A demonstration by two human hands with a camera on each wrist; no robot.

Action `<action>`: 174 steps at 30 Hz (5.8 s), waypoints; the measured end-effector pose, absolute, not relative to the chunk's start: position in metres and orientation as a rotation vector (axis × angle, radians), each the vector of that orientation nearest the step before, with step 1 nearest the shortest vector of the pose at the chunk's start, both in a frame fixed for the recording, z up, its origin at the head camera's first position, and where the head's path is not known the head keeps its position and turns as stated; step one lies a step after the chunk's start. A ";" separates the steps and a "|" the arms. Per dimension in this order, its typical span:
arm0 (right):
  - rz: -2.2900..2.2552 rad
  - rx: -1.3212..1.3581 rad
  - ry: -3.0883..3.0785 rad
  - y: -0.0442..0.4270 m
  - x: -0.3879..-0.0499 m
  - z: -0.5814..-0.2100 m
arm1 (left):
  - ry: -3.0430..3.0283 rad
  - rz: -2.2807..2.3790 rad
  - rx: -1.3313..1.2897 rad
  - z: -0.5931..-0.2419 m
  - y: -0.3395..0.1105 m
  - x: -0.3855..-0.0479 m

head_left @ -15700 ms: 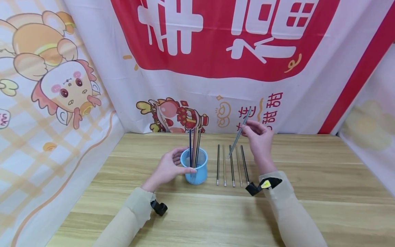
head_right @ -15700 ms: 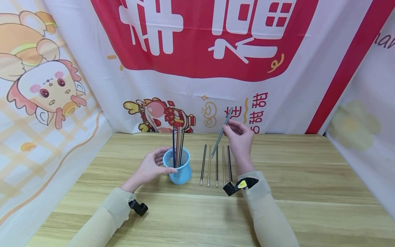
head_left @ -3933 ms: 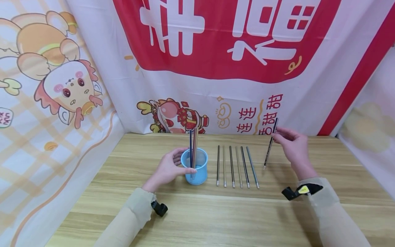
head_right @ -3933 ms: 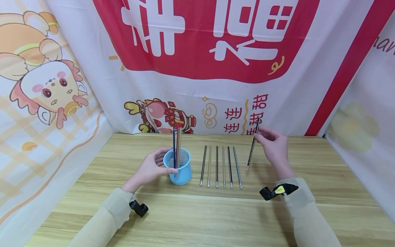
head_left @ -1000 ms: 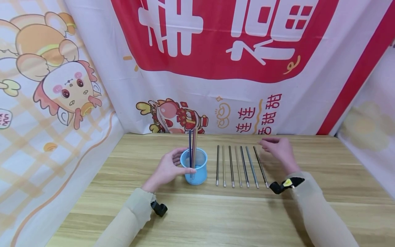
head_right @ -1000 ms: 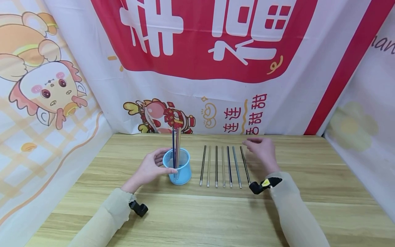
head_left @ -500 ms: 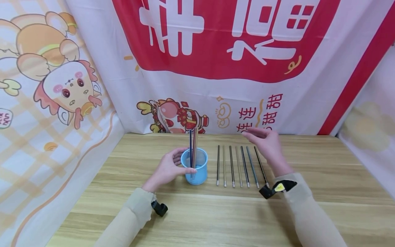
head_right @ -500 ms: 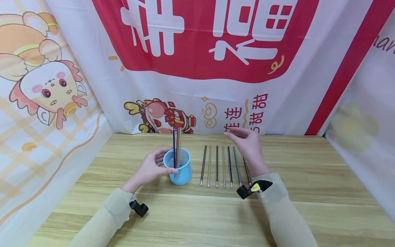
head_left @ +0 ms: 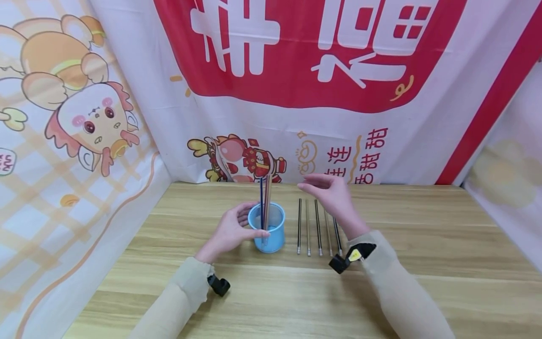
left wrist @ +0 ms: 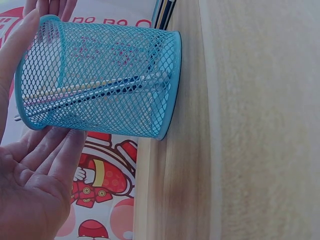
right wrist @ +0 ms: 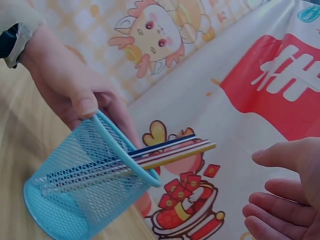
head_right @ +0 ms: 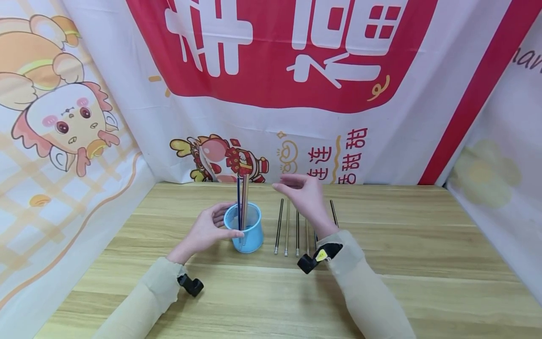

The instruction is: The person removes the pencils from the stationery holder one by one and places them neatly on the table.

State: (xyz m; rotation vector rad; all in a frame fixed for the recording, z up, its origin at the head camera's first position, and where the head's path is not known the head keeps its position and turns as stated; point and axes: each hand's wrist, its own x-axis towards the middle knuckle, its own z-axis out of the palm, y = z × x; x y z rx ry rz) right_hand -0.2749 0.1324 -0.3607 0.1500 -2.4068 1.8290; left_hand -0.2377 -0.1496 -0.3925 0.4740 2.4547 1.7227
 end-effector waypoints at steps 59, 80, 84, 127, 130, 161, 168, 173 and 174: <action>1.924 0.089 -2.424 0.060 -0.286 -0.395 | 2.462 1.727 0.510 -0.402 -0.152 -0.243; 2.120 0.171 -2.002 0.089 -0.280 -0.364 | 2.444 1.733 0.501 -0.392 -0.150 -0.238; 2.168 0.162 -1.893 0.100 -0.277 -0.354 | 2.447 1.727 0.496 -0.392 -0.149 -0.238; 2.072 -0.113 -1.875 0.225 -0.268 -0.382 | 2.519 1.707 0.504 -0.428 -0.158 -0.260; 2.090 -0.119 -1.849 0.232 -0.267 -0.387 | 2.508 1.720 0.518 -0.428 -0.158 -0.259; 1.775 -0.274 -2.294 0.306 -0.262 -0.413 | 2.497 1.726 0.512 -0.427 -0.157 -0.258; 1.655 -0.237 -2.498 0.307 -0.268 -0.424 | 2.485 1.731 0.515 -0.427 -0.157 -0.258; 1.579 -0.219 -2.605 0.303 -0.272 -0.430 | 2.497 1.726 0.506 -0.426 -0.157 -0.258; 1.582 -0.221 -2.616 0.302 -0.273 -0.432 | 2.498 1.727 0.504 -0.426 -0.156 -0.258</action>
